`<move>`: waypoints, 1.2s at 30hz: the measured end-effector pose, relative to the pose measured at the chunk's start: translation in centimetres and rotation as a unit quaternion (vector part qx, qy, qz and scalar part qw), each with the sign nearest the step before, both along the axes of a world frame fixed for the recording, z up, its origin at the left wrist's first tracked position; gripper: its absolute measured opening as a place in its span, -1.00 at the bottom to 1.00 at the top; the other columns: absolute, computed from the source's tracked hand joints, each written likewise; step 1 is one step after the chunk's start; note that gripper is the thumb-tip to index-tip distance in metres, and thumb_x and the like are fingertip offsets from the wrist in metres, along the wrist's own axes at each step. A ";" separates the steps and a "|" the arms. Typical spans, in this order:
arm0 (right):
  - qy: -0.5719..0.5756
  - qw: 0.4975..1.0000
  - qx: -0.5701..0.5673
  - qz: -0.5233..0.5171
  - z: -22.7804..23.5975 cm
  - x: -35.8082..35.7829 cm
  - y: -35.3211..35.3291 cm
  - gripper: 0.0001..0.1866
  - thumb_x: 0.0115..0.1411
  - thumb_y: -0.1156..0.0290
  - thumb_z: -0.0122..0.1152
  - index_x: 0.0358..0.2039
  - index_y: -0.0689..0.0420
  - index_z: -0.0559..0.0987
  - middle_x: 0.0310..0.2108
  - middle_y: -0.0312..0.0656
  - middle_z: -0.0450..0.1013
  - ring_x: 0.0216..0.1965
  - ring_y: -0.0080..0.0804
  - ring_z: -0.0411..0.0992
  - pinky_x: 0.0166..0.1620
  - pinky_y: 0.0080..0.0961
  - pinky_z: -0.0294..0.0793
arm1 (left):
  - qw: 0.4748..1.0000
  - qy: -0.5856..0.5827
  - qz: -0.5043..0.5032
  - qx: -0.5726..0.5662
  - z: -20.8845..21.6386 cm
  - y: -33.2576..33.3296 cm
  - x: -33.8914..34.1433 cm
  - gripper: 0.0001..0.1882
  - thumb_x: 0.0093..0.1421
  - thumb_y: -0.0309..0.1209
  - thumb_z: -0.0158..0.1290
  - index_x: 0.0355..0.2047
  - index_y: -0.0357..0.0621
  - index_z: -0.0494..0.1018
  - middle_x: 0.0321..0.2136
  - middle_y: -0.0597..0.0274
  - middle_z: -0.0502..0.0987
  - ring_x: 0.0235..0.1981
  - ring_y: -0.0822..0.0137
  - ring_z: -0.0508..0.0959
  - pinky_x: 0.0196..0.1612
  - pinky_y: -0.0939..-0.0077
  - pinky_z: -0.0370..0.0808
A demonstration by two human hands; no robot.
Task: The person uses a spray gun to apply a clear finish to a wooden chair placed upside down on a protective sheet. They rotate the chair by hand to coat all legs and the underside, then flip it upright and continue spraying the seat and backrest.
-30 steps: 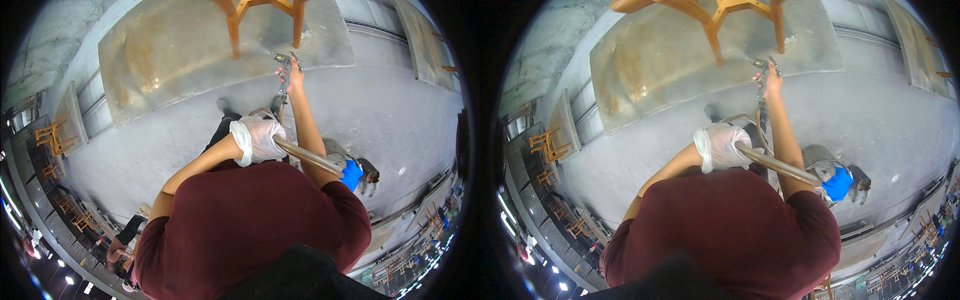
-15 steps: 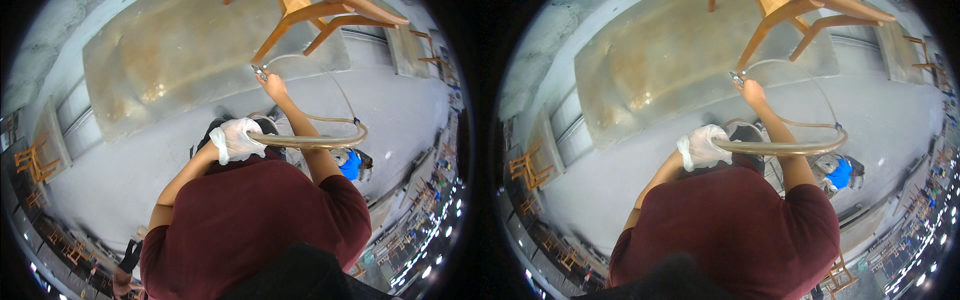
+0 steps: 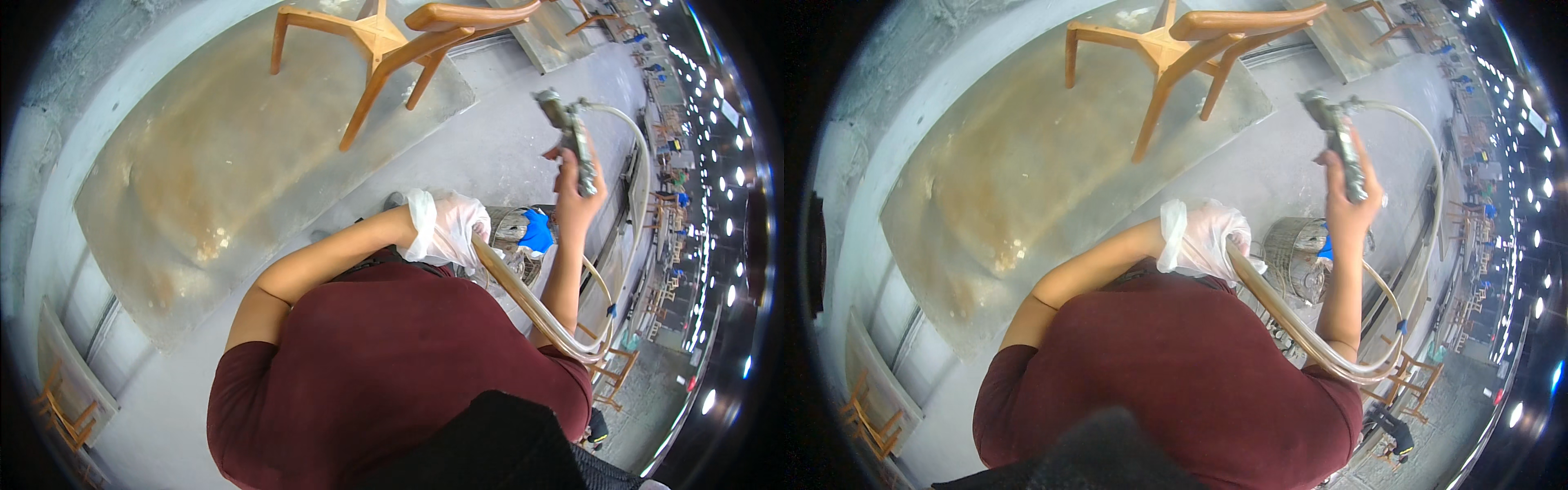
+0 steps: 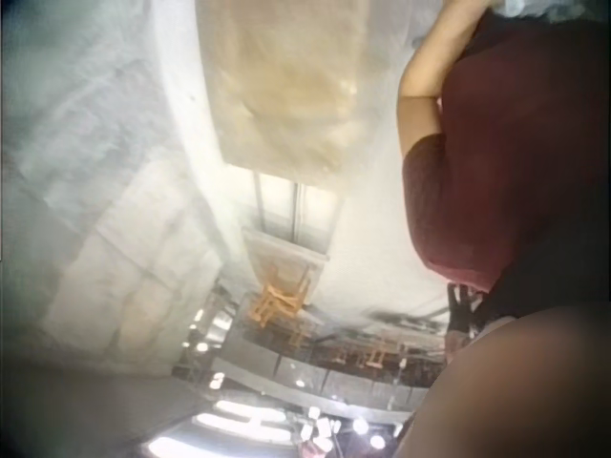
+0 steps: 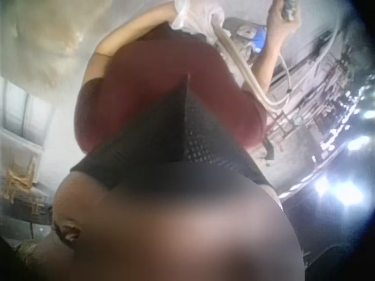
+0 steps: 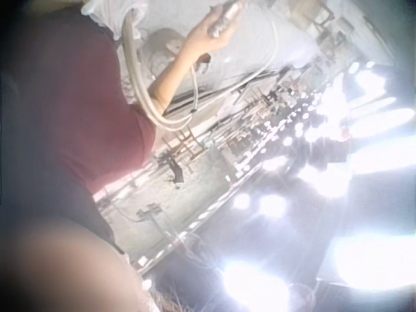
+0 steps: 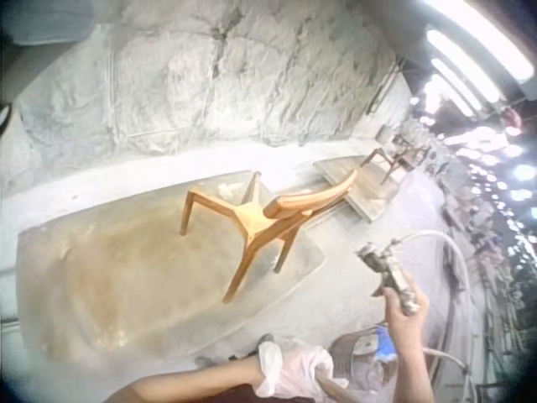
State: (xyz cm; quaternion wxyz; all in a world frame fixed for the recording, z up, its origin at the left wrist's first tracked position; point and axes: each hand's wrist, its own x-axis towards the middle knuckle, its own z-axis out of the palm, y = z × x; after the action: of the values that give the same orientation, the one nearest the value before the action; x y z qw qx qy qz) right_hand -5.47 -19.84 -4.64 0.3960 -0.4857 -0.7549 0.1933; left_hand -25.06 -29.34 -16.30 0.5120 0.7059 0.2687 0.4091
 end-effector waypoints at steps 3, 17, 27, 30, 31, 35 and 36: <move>0.113 0.992 -0.049 -0.018 2.9 0.0 -1.7 -0.61 0.36 0.32 0.21 0.12 0.26 0.54 -0.41 -0.18 0.59 -0.58 -0.68 0.38 -0.57 -0.72 0.28 | 0.999 -0.039 -0.014 -0.001 1.5 0.5 0.2 -0.61 -0.09 -0.19 0.42 -0.33 -0.13 0.57 -0.29 0.12 0.61 -0.26 0.19 0.62 -0.17 0.36 0.51; 0.054 0.996 -0.055 -0.043 5.7 0.1 11.3 -0.63 0.35 0.10 0.20 -0.19 0.21 0.60 -0.53 -0.24 0.55 -0.56 -0.59 0.51 -0.67 -0.71 0.23 | 0.999 -0.003 0.043 -0.002 1.8 0.7 1.7 -0.62 -0.09 -0.18 0.43 -0.36 -0.14 0.60 -0.47 0.20 0.61 -0.51 0.36 0.59 -0.40 0.46 0.50; 0.112 0.990 -0.030 -0.083 3.7 5.9 17.9 -0.57 0.33 -0.03 0.19 -0.28 0.16 0.60 -0.56 -0.25 0.55 -0.63 -0.62 0.45 -0.67 -0.65 0.21 | 0.994 0.002 0.040 -0.098 4.0 4.5 1.0 -0.81 0.01 -0.41 0.29 -0.34 -0.16 0.62 -0.39 0.21 0.63 -0.26 0.32 0.60 -0.08 0.47 0.49; 0.043 0.994 -0.089 -0.036 -0.6 7.4 15.1 -0.51 0.43 -0.04 -0.03 -0.39 0.08 0.62 -0.61 -0.29 0.56 -0.76 -0.66 0.24 -0.68 -0.63 0.15 | 0.941 -0.084 0.328 0.004 5.3 6.1 -0.7 -0.81 0.06 -0.45 0.21 -0.29 -0.21 0.62 -0.19 0.16 0.62 -0.01 0.24 0.53 0.18 0.29 0.37; 0.020 0.989 -0.141 -0.045 -2.4 7.8 14.0 -0.48 0.43 -0.07 -0.03 -0.42 0.09 0.63 -0.60 -0.30 0.56 -0.75 -0.66 0.26 -0.68 -0.62 0.18 | 0.876 -0.064 0.465 0.111 5.6 7.7 -2.3 -0.70 -0.02 -0.59 0.22 -0.21 -0.26 0.60 -0.11 0.12 0.60 -0.06 0.25 0.57 0.11 0.36 0.45; 0.144 0.929 -0.341 0.012 -10.0 7.3 10.3 -0.59 0.37 -0.02 0.16 -0.36 0.08 0.61 -0.63 -0.35 0.52 -0.78 -0.67 0.24 -0.73 -0.63 0.18 | 0.735 -0.215 0.643 0.005 5.3 15.7 -6.5 -0.65 0.46 -0.39 -0.11 0.12 -0.34 0.45 0.17 0.08 0.45 0.10 0.28 0.51 0.20 0.38 0.42; 0.141 0.921 -0.362 0.022 -11.5 7.2 9.7 -0.60 0.36 -0.01 0.17 -0.32 0.10 0.62 -0.61 -0.34 0.53 -0.76 -0.66 0.27 -0.72 -0.64 0.20 | 0.776 -0.097 0.623 0.015 4.8 16.4 -6.9 -0.64 0.45 -0.38 -0.08 0.13 -0.34 0.45 0.13 0.09 0.48 0.08 0.29 0.52 0.18 0.38 0.44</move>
State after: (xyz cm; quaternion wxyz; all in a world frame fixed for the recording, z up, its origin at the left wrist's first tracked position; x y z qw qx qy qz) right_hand 1.70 -10.15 -16.13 0.2909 -0.5467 -0.5806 0.5287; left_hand -31.98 -12.90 -11.52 0.1578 0.3480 0.5925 0.7092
